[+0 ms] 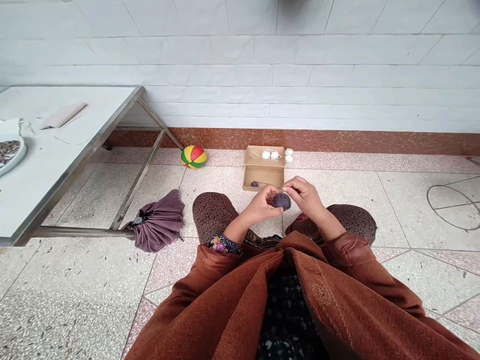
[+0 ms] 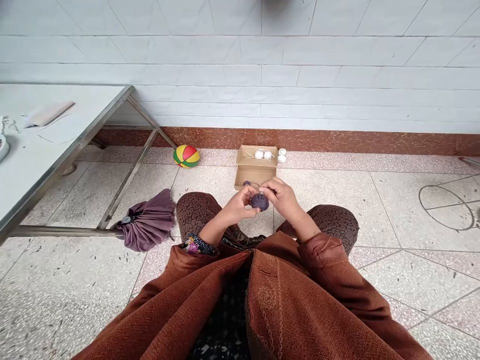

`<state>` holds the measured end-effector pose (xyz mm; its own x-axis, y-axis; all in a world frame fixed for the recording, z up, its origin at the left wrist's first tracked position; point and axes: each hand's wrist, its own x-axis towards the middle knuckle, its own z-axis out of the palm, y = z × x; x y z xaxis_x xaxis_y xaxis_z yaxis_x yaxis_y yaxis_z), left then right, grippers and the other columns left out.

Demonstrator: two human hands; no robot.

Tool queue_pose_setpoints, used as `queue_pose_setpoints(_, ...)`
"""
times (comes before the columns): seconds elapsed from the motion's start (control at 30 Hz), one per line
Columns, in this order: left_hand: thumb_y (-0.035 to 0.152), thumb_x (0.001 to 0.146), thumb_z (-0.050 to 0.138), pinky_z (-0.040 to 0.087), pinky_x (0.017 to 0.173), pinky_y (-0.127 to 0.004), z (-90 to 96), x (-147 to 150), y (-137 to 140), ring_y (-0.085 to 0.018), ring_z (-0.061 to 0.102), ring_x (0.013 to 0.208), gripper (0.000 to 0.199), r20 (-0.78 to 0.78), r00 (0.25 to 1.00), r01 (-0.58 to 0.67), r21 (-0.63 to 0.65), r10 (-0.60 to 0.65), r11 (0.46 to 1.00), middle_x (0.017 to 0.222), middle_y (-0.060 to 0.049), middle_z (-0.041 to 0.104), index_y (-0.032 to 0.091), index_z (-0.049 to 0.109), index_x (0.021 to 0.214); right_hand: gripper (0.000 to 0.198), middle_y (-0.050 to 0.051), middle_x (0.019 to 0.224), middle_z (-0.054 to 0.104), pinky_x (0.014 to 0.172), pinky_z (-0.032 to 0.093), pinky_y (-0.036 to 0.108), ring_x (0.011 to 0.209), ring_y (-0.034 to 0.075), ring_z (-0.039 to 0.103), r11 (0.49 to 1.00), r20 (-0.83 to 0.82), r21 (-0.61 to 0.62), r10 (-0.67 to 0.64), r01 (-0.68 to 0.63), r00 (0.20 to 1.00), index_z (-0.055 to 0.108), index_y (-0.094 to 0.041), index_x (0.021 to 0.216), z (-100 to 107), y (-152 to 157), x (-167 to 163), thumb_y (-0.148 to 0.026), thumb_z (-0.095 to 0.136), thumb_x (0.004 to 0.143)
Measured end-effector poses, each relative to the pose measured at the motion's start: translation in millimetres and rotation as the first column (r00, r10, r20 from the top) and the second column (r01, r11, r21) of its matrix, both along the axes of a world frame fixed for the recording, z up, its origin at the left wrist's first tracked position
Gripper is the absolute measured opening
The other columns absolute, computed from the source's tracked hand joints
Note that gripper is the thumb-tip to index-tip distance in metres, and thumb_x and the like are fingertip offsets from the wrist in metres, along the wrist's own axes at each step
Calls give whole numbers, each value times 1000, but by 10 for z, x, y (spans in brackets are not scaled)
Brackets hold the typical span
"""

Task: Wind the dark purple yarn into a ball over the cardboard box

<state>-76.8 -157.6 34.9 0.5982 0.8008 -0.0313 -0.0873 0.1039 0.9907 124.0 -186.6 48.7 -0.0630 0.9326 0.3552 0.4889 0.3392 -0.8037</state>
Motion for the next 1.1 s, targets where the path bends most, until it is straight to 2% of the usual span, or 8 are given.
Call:
queue_pose_setpoints(0.07,27,64,92,49,85,-31,19,11,-34,-17,63,91,52,110,993,47,-62,-40,997,101,-1,68,22,60,104,33,5,84,70,80,53,38,82,24,65,998,-33,-33,-58,57,998,70,-26,86,-142,8,-3,-52,62,104)
queue_pose_setpoints(0.2,30,66,94,51,93,-32,-28,35,-4,-17,66,97,57,219,952,-182,-163,216,970,105,-2,70,23,58,108,32,4,83,69,76,53,36,79,23,65,994,-15,-98,-48,46,999,65,-25,86,-391,-109,-84,-48,56,106)
queue_pose_setpoints(0.4,22,62,92,51,88,-32,-153,14,90,-20,67,99,58,-9,915,-402,-24,402,915,108,-5,72,21,60,110,28,5,84,70,78,55,36,81,22,67,987,103,6,159,-161,982,70,-25,91,-329,-254,-116,-42,57,109)
queue_pose_setpoints(0.5,20,65,89,49,86,-31,-135,-3,51,-19,67,99,52,-111,938,-323,53,327,945,107,-4,73,20,61,109,28,6,85,70,77,54,35,81,22,66,992,119,88,81,-92,990,74,-25,94,-227,-205,-25,-43,59,110)
queue_pose_setpoints(0.6,19,64,90,48,85,-31,-86,-6,-28,-18,65,93,49,-116,989,-86,33,90,996,100,-1,71,20,65,105,32,6,84,70,75,54,35,80,22,66,994,111,109,-5,-7,994,75,-25,90,-205,-133,67,-48,62,108)
queue_pose_setpoints(0.73,29,66,97,51,89,-33,-57,24,-131,-18,67,94,52,146,976,184,-177,-159,967,101,-2,72,21,68,109,37,5,83,71,74,54,35,79,22,66,996,20,35,-77,76,997,72,-25,87,-301,-130,67,-52,59,108)
queue_pose_setpoints(0.9,35,66,99,56,92,-34,-33,53,-132,-19,70,102,60,356,926,33,-402,123,915,115,-5,74,23,66,114,33,3,83,71,72,53,32,75,19,65,989,-38,-36,-145,144,989,69,-24,93,-449,-217,-55,-49,54,109)
queue_pose_setpoints(1.1,30,65,94,54,92,-32,-100,2,-15,-16,68,98,56,112,921,-331,-283,374,900,110,-4,74,19,66,112,30,5,86,75,78,56,35,80,21,69,995,50,-19,102,-101,994,74,-25,94,-392,-296,-66,-48,60,109)
